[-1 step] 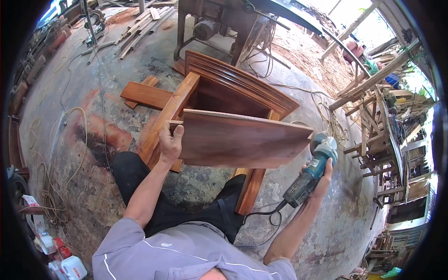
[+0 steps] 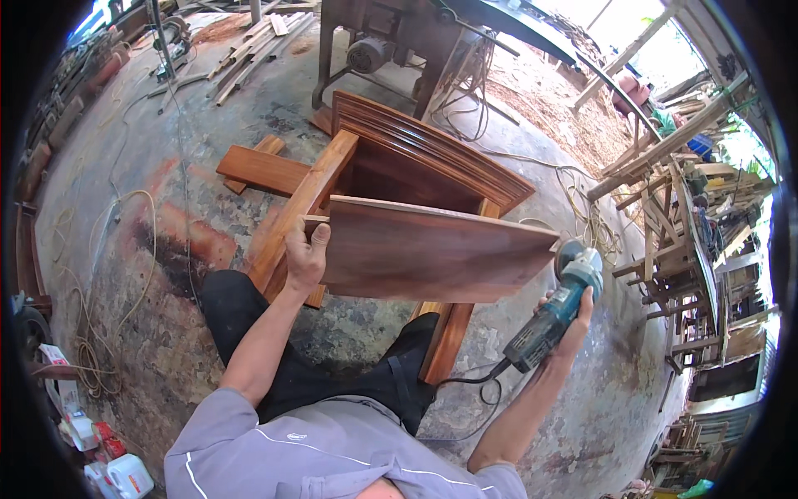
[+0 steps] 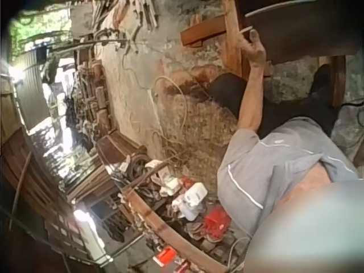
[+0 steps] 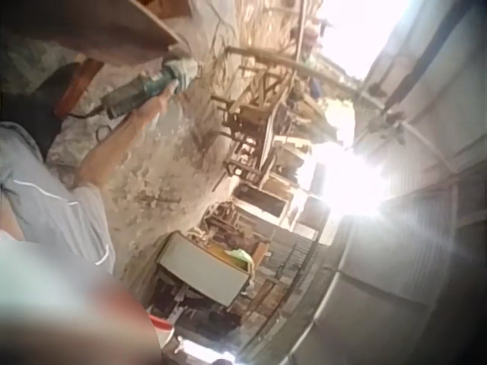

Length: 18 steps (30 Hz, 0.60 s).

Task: Sanding a wooden board with an angle grinder and fitting it into a wooden furniture structure.

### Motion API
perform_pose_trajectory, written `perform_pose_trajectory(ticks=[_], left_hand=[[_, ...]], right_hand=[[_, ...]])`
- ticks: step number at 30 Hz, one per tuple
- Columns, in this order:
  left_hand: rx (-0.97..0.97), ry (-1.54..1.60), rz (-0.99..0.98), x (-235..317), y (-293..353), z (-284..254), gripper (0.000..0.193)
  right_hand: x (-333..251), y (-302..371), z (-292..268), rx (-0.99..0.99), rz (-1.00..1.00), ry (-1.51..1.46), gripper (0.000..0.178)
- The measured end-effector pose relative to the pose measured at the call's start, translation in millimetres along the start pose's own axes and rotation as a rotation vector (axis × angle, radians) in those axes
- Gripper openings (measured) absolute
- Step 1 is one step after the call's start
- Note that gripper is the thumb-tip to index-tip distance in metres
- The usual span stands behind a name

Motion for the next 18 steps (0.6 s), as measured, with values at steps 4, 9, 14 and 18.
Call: perform_pose_trajectory(ticks=[4,9,14,18], left_hand=[[0.002,-0.012,0.001,-0.9,-2.2,4.9,0.035],[-0.001,-0.006,-0.006,-1.0,-2.0,4.8,0.034],[0.014,-0.026,0.02,-1.2,0.3,2.0,0.033],[-0.011,0.043,0.017,-0.4,0.4,7.4,0.026]], right_hand=[[15.4,45.4,36.7,-0.078,-0.003,0.027,0.058],[68.7,91.4,109.8,-0.491,0.158,0.168,0.046],[127.9,132.8,172.9,-0.61,0.416,0.309,0.044],[155.9,141.7,198.9,-0.731,0.354,0.431,0.048]])
Point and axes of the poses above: each hand's wrist, its own y-axis away from the middle knuckle, its own z-axis out of the palm, x = y × z, the point moved 9 cm from there along -y, towards the middle knuckle, and after that the axes turned 13 degrees about -y, right-handed, at the moved point
